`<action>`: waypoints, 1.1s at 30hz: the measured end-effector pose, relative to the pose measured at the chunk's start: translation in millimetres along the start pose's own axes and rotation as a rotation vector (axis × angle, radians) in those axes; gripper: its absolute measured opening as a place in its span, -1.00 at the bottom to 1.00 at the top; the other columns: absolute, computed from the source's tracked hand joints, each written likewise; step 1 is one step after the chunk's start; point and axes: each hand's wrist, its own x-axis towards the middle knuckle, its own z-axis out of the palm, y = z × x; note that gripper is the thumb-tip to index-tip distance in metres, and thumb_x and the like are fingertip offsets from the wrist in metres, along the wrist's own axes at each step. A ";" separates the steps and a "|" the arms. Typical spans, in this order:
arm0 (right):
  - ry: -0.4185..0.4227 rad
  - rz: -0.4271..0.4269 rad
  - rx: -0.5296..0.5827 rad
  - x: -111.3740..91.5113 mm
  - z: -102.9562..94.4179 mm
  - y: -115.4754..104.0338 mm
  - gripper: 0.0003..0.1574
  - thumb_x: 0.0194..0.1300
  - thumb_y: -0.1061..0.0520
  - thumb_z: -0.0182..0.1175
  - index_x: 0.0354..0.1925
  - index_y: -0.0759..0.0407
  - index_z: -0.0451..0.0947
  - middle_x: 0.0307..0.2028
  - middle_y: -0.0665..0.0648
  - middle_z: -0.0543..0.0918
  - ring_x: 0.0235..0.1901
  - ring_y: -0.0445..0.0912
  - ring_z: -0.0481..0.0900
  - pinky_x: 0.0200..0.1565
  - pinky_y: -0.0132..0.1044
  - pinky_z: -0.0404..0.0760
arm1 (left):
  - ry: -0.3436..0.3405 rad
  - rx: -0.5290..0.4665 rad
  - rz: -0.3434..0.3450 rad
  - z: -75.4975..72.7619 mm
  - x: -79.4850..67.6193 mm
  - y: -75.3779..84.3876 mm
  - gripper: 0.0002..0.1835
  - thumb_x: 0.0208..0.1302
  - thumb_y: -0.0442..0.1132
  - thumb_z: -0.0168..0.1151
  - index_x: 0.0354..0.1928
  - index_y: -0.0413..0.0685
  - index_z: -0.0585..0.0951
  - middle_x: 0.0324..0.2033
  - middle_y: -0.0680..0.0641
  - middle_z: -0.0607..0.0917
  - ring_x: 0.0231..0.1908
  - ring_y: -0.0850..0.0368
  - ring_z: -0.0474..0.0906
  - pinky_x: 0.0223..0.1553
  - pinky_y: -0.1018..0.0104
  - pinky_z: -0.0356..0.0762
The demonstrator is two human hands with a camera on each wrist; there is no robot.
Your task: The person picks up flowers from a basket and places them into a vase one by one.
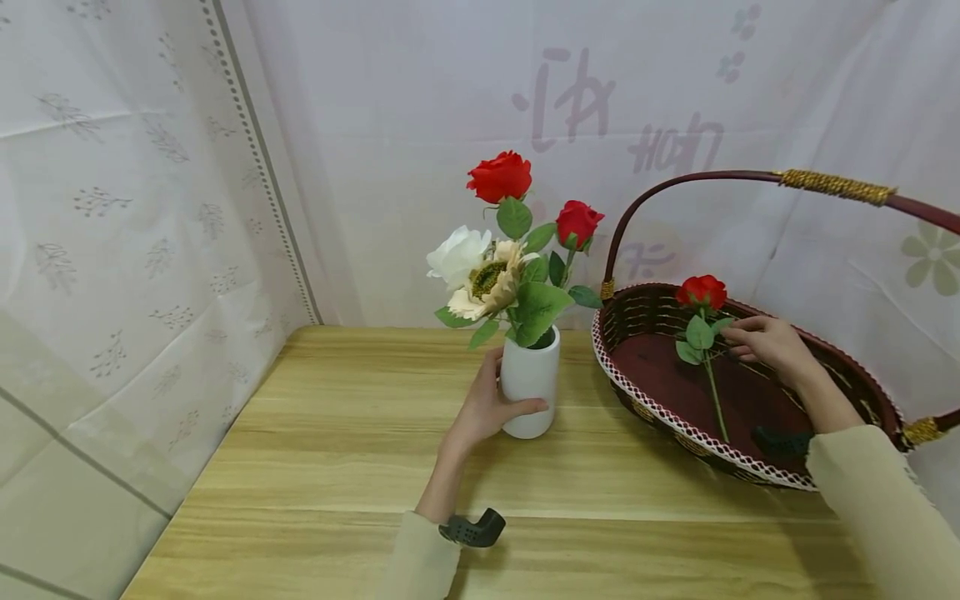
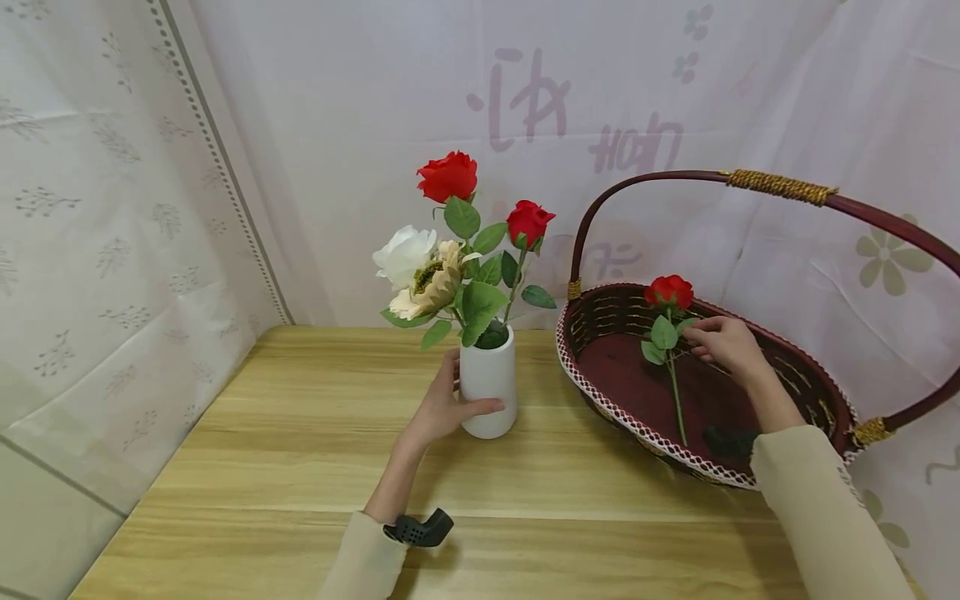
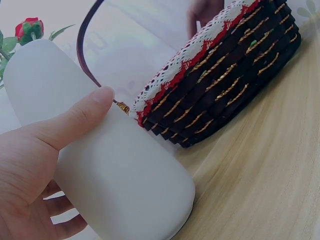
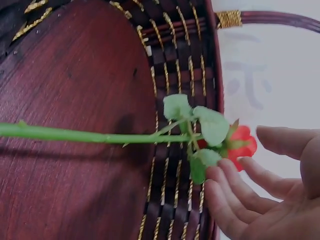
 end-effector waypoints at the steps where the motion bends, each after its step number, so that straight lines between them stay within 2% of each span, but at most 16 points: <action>1: -0.016 0.011 0.001 0.8 -0.7 2.8 -0.12 0.59 -0.09 -0.02 0.36 0.70 0.10 0.18 0.60 0.45 -0.33 -0.38 0.59 -0.22 -0.39 0.66 | -0.001 -0.002 -0.001 0.0 -0.2 0.3 0.06 0.01 0.02 0.64 0.46 0.06 0.17 0.26 -0.05 0.44 0.21 0.01 0.45 0.20 -0.07 0.44; 8: -0.150 0.061 0.067 5.6 -0.8 19.1 -0.13 0.61 -0.01 -0.02 0.37 0.76 -0.01 0.08 0.51 0.60 -0.19 -0.20 0.70 -0.07 -0.21 0.69 | 0.005 -0.006 0.002 0.4 -1.5 1.9 0.04 0.01 -0.02 0.64 0.45 0.05 0.18 0.26 -0.06 0.45 0.20 0.00 0.45 0.20 -0.10 0.44; 17: -0.259 0.070 0.213 12.6 6.5 31.2 -0.29 0.62 0.18 -0.08 0.36 0.77 0.01 -0.01 0.34 0.68 -0.17 -0.18 0.71 -0.02 -0.17 0.68 | 0.005 0.005 0.009 0.5 -2.3 1.5 0.04 0.02 0.00 0.64 0.45 0.05 0.18 0.26 -0.07 0.45 0.21 0.01 0.45 0.20 -0.08 0.43; 24: -0.269 0.070 0.226 16.0 10.7 33.7 -0.33 0.61 0.17 -0.05 0.34 0.74 0.11 -0.06 0.15 0.69 -0.21 -0.22 0.70 -0.07 -0.20 0.69 | 0.009 0.015 0.009 0.7 -1.3 -0.7 0.04 0.01 0.00 0.64 0.45 0.05 0.18 0.26 -0.06 0.45 0.21 0.02 0.45 0.21 -0.07 0.43; 29: -0.258 0.072 0.224 15.2 12.4 32.6 -0.27 0.60 0.13 -0.01 0.37 0.73 0.05 -0.15 -0.04 0.64 -0.24 -0.24 0.66 -0.08 -0.22 0.68 | 0.007 0.015 0.010 0.6 -0.5 0.0 0.04 0.01 0.01 0.64 0.45 0.06 0.18 0.26 -0.05 0.45 0.21 0.02 0.45 0.21 -0.07 0.43; 33: -0.248 0.065 0.223 15.1 13.5 32.6 -0.22 0.59 0.10 0.02 0.39 0.70 0.02 -0.18 -0.09 0.60 -0.26 -0.23 0.64 -0.08 -0.22 0.68 | 0.006 0.012 0.008 0.6 -0.5 1.3 0.05 0.00 0.02 0.64 0.46 0.07 0.18 0.26 -0.04 0.45 0.21 0.02 0.45 0.21 -0.07 0.44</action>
